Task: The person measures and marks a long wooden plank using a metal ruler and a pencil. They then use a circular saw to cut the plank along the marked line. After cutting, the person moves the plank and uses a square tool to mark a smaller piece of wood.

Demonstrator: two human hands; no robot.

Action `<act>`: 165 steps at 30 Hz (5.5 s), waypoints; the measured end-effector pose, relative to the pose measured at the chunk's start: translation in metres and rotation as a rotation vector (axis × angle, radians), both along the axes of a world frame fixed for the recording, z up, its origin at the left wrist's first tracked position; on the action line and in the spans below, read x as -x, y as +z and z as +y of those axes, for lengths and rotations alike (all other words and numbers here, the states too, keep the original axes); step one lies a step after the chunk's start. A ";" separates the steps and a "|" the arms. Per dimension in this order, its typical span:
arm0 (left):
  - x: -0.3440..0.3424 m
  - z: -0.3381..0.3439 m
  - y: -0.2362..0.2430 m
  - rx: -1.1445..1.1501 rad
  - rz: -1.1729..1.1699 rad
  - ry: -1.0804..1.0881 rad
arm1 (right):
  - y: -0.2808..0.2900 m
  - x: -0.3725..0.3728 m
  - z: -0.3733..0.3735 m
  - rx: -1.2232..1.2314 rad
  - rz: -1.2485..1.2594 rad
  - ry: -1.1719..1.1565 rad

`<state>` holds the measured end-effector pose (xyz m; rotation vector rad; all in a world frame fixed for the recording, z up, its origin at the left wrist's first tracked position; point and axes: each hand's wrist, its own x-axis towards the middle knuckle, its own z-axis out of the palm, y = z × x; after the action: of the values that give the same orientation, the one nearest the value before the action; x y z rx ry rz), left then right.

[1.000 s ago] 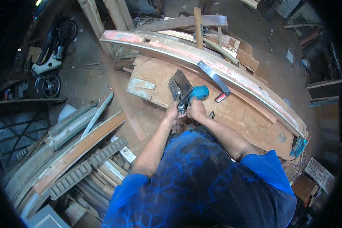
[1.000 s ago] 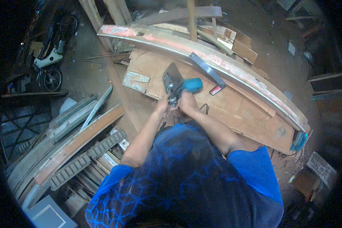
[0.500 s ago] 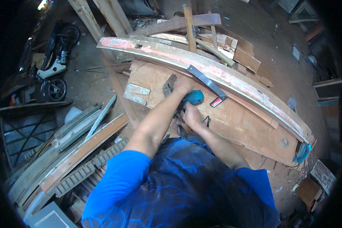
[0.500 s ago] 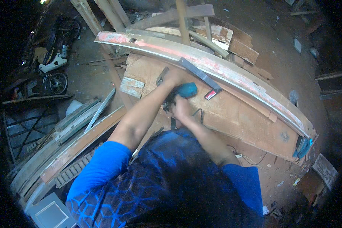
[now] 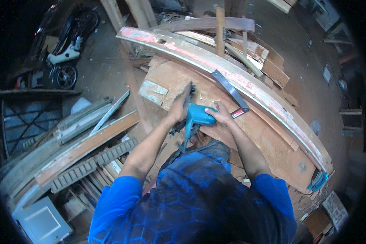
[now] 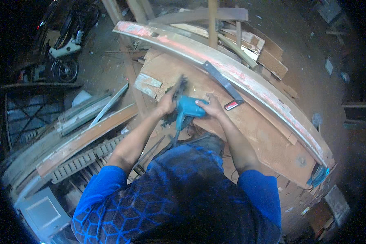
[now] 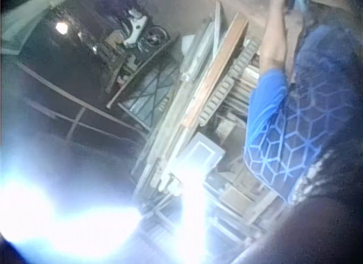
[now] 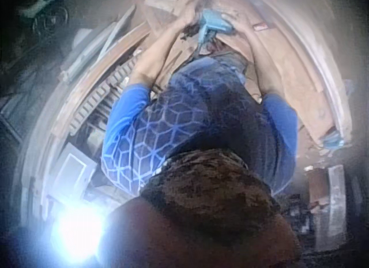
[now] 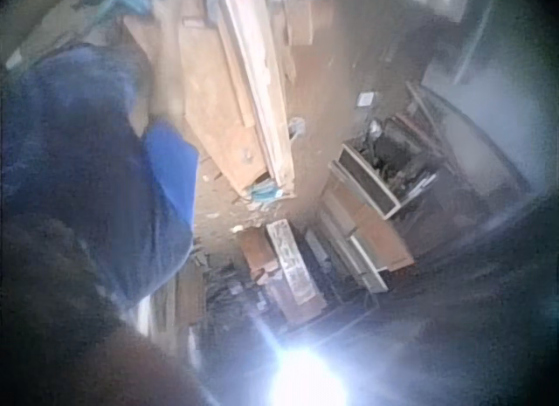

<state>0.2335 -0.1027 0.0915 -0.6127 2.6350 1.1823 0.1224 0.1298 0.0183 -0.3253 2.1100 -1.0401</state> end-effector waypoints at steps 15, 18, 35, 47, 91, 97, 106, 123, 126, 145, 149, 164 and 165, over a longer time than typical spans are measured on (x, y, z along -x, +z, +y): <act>-0.067 0.028 -0.026 -0.008 0.344 0.084 | 0.062 -0.087 -0.001 -0.225 0.029 0.178; -0.070 0.046 -0.025 -0.015 0.314 0.013 | 0.064 -0.017 0.007 -0.114 -0.148 0.276; -0.074 0.038 -0.017 -0.039 0.346 -0.065 | 0.085 0.065 -0.035 -0.393 -0.998 0.574; -0.062 0.043 -0.019 0.038 0.360 -0.042 | 0.105 0.034 -0.002 -0.065 0.575 1.074; -0.073 0.036 -0.024 -0.074 0.313 -0.073 | 0.031 -0.030 0.056 0.120 0.082 -0.075; -0.101 0.036 -0.024 0.020 0.265 -0.007 | 0.019 -0.137 0.031 0.011 -0.230 0.080; -0.067 0.028 0.020 -0.080 0.321 0.151 | 0.019 -0.052 0.001 0.059 -0.785 -0.035; -0.168 0.063 -0.027 0.200 0.123 0.406 | 0.001 -0.027 0.001 -0.069 -0.603 0.072; -0.167 0.066 -0.044 -0.356 -0.006 0.624 | -0.008 -0.025 0.005 -0.060 -0.555 0.066; -0.134 0.039 -0.103 -0.559 0.189 0.883 | 0.029 0.045 -0.051 -0.285 -0.808 0.346; -0.145 0.059 -0.098 -0.659 0.218 1.026 | 0.034 0.057 -0.073 -0.392 -0.766 0.469; -0.149 0.087 -0.089 -0.872 0.258 1.153 | 0.030 0.043 -0.084 -0.340 -0.424 0.633; -0.150 0.089 -0.090 -0.862 0.275 1.123 | 0.024 0.044 -0.079 -0.343 -0.370 0.645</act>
<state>0.3837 -0.0141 0.0013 -1.8455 1.4637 2.5502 0.0783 0.0506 0.0428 -0.5461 1.6341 -0.3207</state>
